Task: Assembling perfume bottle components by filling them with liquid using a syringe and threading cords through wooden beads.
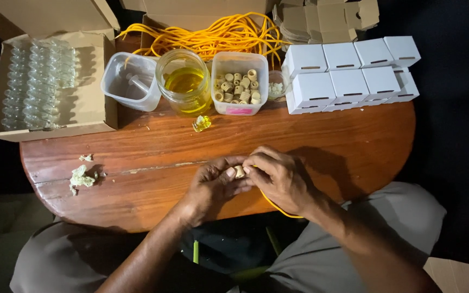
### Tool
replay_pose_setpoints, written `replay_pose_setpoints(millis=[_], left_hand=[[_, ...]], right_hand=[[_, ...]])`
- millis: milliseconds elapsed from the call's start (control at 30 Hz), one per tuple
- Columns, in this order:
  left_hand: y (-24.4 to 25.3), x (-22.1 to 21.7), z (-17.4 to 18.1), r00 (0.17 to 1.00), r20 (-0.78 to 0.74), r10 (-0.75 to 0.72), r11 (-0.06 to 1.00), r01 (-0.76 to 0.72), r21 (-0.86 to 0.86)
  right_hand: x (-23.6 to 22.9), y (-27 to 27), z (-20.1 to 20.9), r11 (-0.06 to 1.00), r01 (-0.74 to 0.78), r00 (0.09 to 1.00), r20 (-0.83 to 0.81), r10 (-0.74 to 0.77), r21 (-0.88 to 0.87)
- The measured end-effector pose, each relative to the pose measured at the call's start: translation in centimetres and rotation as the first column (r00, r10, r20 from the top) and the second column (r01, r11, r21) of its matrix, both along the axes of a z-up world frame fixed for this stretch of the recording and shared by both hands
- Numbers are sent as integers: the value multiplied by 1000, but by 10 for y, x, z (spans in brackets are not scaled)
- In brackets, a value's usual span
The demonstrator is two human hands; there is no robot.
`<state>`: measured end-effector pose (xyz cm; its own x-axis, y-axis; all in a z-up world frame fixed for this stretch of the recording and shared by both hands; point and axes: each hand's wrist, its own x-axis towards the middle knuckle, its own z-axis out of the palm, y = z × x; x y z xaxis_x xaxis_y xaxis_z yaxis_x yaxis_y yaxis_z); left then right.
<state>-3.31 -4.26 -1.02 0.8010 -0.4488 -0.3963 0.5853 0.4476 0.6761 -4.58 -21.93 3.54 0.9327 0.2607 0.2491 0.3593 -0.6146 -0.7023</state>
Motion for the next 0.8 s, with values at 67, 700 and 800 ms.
replay_pose_setpoints(millis=[67,700,800], left_hand=[[3,2,-8,997,-79,-24,998,18,-67],[1,5,-9,996,-72,-59,998,60,5],[2,6,-11,995,-70,-72,997,71,-17]], right_hand=[[1,-1,3,997,-51,998,-40,53,55],[2,-4,-6,998,-61,994,-91,63,22],[4,-5,-8,996,-44,987,-152,56,80]])
